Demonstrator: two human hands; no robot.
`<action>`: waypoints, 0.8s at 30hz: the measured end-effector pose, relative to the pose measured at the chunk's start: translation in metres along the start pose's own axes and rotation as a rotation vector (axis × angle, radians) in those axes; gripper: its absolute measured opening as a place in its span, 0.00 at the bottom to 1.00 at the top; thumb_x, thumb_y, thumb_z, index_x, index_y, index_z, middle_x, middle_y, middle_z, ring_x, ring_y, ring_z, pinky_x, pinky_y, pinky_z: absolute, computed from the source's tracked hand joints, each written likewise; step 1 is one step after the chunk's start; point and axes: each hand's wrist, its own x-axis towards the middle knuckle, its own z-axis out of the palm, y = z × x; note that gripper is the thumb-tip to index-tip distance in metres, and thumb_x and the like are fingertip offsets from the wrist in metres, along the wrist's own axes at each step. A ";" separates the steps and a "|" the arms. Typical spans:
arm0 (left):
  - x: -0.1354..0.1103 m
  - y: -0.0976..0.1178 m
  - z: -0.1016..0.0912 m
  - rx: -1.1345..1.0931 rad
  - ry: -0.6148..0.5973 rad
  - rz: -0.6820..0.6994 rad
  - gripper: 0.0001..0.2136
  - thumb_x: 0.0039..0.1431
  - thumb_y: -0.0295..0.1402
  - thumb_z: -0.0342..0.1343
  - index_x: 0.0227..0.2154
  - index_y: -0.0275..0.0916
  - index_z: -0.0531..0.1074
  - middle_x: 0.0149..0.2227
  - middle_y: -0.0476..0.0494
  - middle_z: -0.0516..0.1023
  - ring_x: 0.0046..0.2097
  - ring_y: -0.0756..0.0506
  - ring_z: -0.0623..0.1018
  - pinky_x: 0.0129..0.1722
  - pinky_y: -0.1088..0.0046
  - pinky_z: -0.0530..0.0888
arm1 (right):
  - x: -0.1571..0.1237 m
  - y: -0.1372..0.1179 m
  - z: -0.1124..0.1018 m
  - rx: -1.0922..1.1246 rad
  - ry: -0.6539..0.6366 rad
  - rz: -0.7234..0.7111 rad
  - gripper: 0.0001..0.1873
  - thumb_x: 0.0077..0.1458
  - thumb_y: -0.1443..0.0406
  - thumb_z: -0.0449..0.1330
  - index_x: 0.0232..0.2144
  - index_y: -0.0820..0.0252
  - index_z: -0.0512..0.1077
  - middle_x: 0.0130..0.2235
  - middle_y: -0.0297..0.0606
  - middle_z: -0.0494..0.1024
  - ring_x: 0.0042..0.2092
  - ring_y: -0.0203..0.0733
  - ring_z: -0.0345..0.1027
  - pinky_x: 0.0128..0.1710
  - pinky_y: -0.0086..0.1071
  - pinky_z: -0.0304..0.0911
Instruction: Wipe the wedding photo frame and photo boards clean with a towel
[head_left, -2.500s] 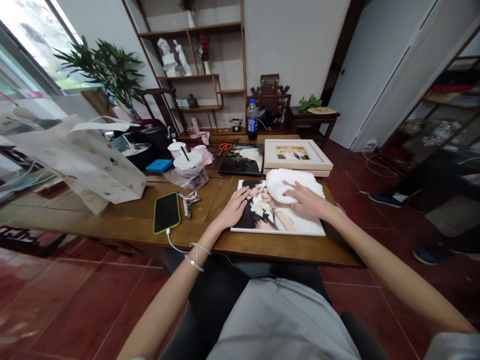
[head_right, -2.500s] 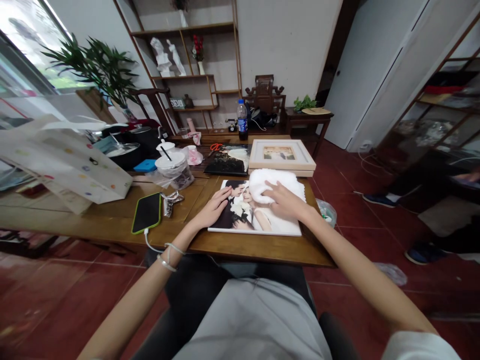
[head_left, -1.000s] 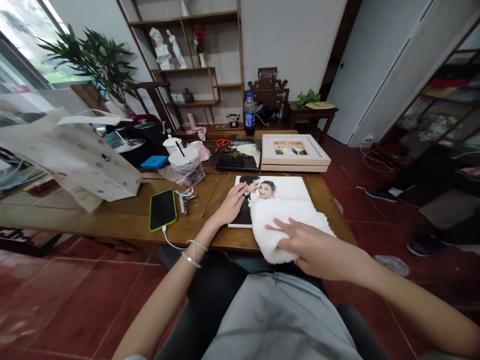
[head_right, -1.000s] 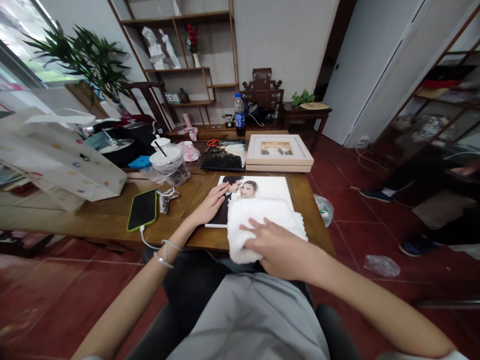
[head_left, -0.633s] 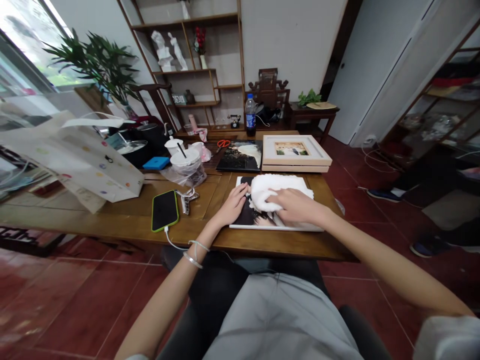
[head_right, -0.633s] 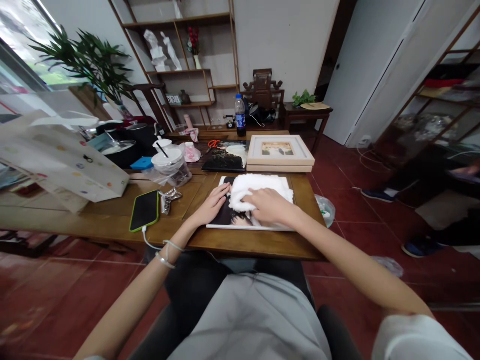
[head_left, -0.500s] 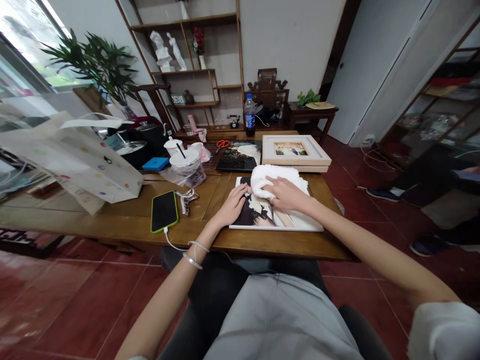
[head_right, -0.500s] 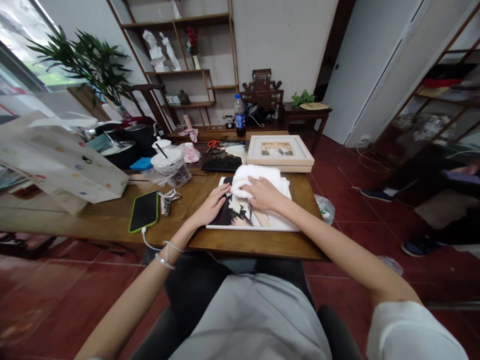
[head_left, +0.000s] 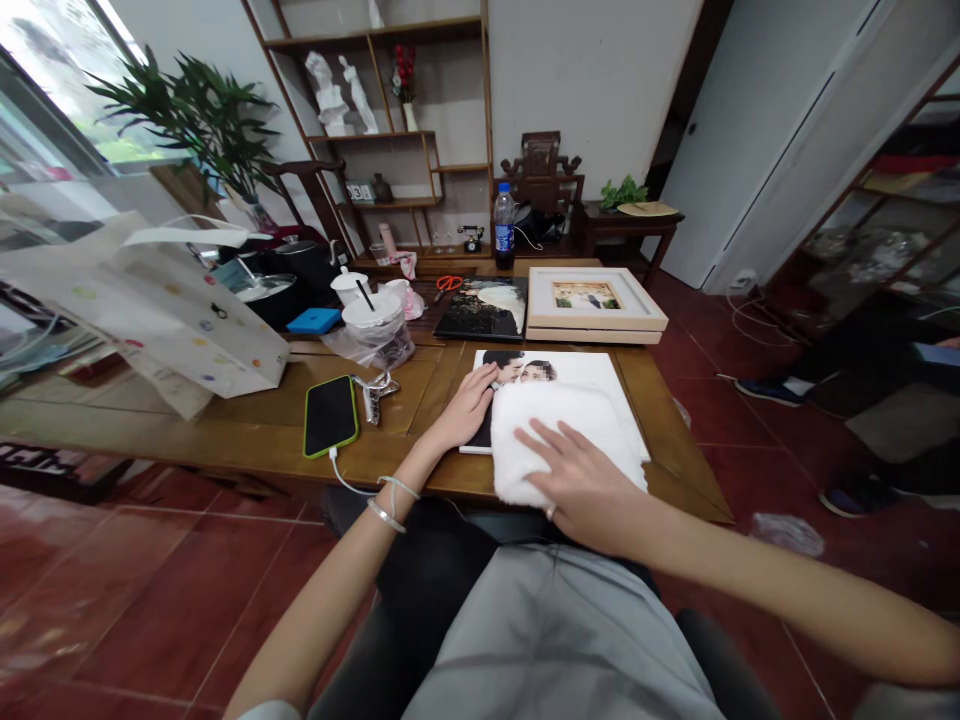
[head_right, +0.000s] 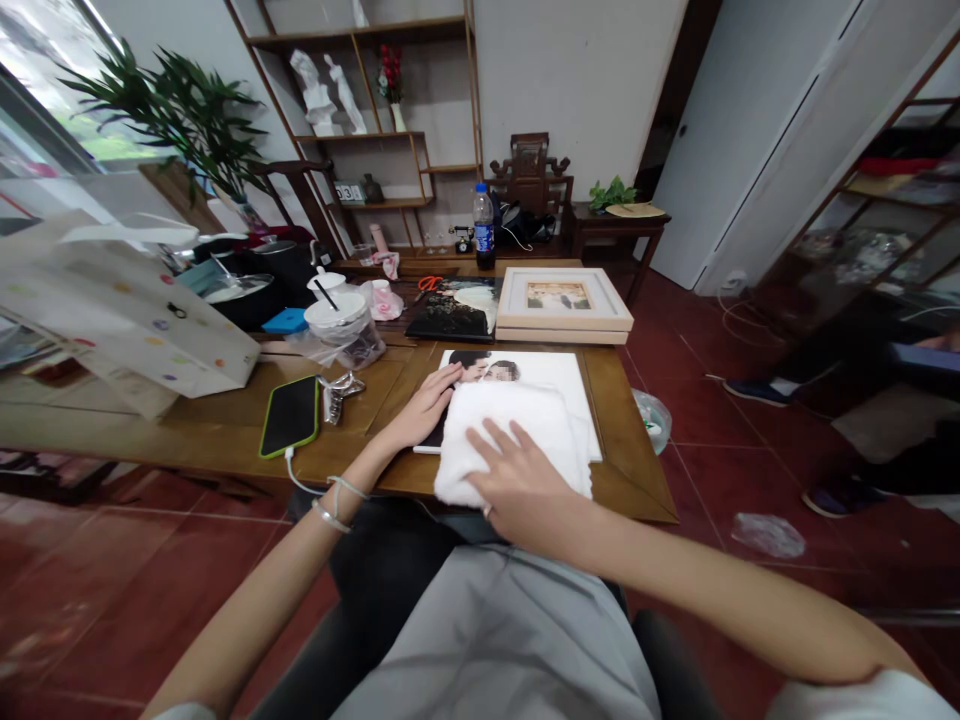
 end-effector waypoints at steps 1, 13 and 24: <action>0.000 0.001 0.000 -0.005 0.001 0.002 0.20 0.64 0.37 0.38 0.55 0.36 0.61 0.60 0.37 0.59 0.62 0.43 0.56 0.62 0.56 0.52 | -0.005 -0.008 -0.001 0.015 -0.002 -0.011 0.18 0.46 0.67 0.58 0.42 0.62 0.73 0.62 0.50 0.54 0.63 0.58 0.41 0.59 0.52 0.42; 0.000 -0.004 0.002 0.011 0.010 0.007 0.20 0.64 0.36 0.38 0.56 0.37 0.60 0.61 0.38 0.59 0.62 0.44 0.56 0.62 0.57 0.53 | 0.046 0.056 0.008 -0.084 0.089 0.190 0.21 0.49 0.69 0.54 0.48 0.60 0.69 0.60 0.46 0.60 0.61 0.54 0.48 0.56 0.49 0.47; -0.001 -0.005 0.000 -0.036 0.003 0.018 0.20 0.63 0.37 0.39 0.56 0.40 0.61 0.61 0.40 0.59 0.62 0.43 0.56 0.62 0.57 0.52 | 0.068 0.028 0.015 -0.169 0.071 0.224 0.20 0.52 0.67 0.54 0.48 0.65 0.69 0.61 0.56 0.54 0.61 0.65 0.45 0.55 0.57 0.45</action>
